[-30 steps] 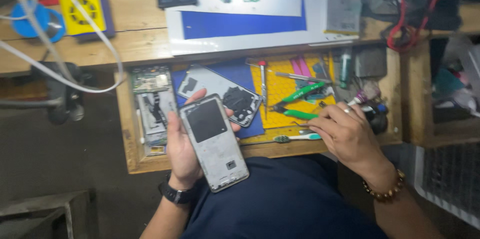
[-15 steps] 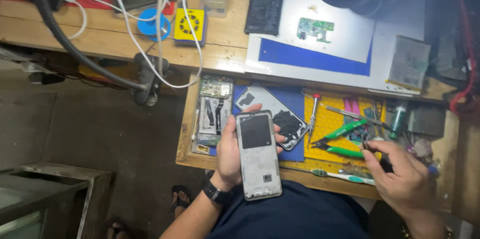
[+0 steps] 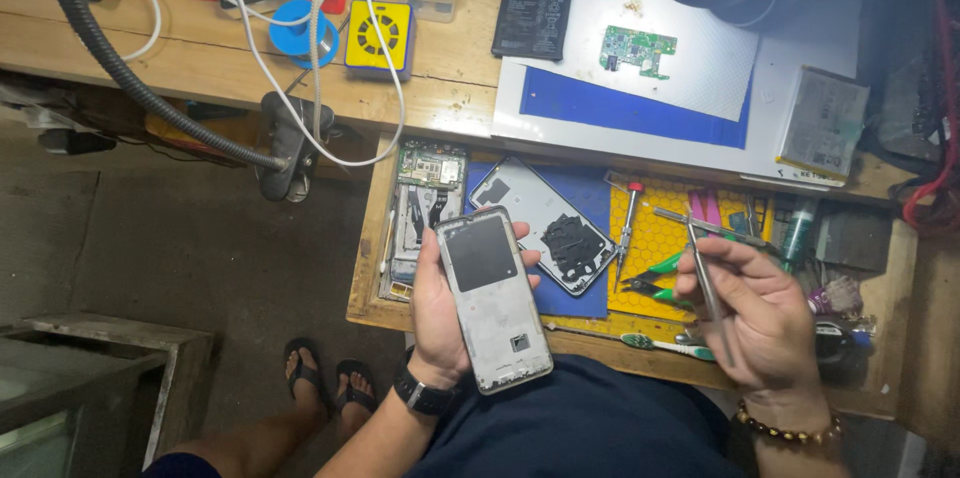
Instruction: The person uses tweezers to carefully remove small components and adhesive residue from the back of a disassembled smartphone. They work on a cluttered workbench with various tools and electronic parts visible.
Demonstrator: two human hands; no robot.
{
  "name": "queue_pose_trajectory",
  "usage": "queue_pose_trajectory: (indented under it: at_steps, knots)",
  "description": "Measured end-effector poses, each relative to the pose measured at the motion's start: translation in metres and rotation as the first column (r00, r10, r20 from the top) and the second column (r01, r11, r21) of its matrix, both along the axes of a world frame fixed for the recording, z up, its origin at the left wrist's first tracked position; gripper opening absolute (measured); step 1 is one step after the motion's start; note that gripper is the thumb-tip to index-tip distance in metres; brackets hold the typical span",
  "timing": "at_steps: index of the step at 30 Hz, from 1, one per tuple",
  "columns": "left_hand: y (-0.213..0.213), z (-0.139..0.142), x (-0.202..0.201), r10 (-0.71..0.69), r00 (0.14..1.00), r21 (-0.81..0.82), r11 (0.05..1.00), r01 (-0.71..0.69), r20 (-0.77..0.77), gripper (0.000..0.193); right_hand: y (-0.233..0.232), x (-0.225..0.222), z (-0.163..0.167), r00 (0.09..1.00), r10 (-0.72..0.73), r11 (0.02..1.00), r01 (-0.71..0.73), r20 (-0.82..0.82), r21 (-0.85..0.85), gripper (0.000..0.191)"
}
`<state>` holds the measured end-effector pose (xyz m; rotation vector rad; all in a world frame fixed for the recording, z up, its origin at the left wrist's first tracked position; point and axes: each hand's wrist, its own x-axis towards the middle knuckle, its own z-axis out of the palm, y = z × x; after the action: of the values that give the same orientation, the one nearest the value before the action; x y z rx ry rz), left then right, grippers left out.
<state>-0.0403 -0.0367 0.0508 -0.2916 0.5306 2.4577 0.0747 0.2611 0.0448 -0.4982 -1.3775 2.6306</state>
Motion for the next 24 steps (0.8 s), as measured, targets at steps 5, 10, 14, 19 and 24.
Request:
queue_pose_trajectory:
  at_steps: [5, 10, 14, 19, 24]
  knots:
    - [-0.001, 0.004, 0.001, -0.126, 0.990, -0.124, 0.985, 0.118, -0.061, 0.075, -0.032, -0.015, 0.007, 0.995, 0.073, 0.997, -0.075, -0.069, -0.035, 0.029]
    - [0.009, 0.007, 0.006, -0.223, 0.975, -0.066, 0.973, 0.221, -0.017, 0.073, -0.074, -0.034, 0.037, 0.971, 0.131, 0.806, 0.014, -0.202, 0.592, 0.023]
    - [0.012, 0.005, 0.005, -0.244, 0.970, -0.016, 0.970, 0.244, 0.002, 0.076, -0.099, -0.059, 0.055, 0.970, 0.174, 0.708, -0.006, -0.167, 0.706, 0.021]
    - [0.011, -0.001, 0.001, -0.243, 0.970, 0.015, 0.970, 0.243, -0.013, 0.077, -0.116, -0.077, 0.056, 0.969, 0.144, 0.609, 0.074, -0.202, 0.789, 0.017]
    - [0.008, -0.008, -0.002, -0.267, 0.964, 0.033, 0.963, 0.266, 0.003, 0.075, -0.121, -0.083, 0.049, 0.945, 0.171, 0.556, 0.141, -0.279, 0.819, 0.014]
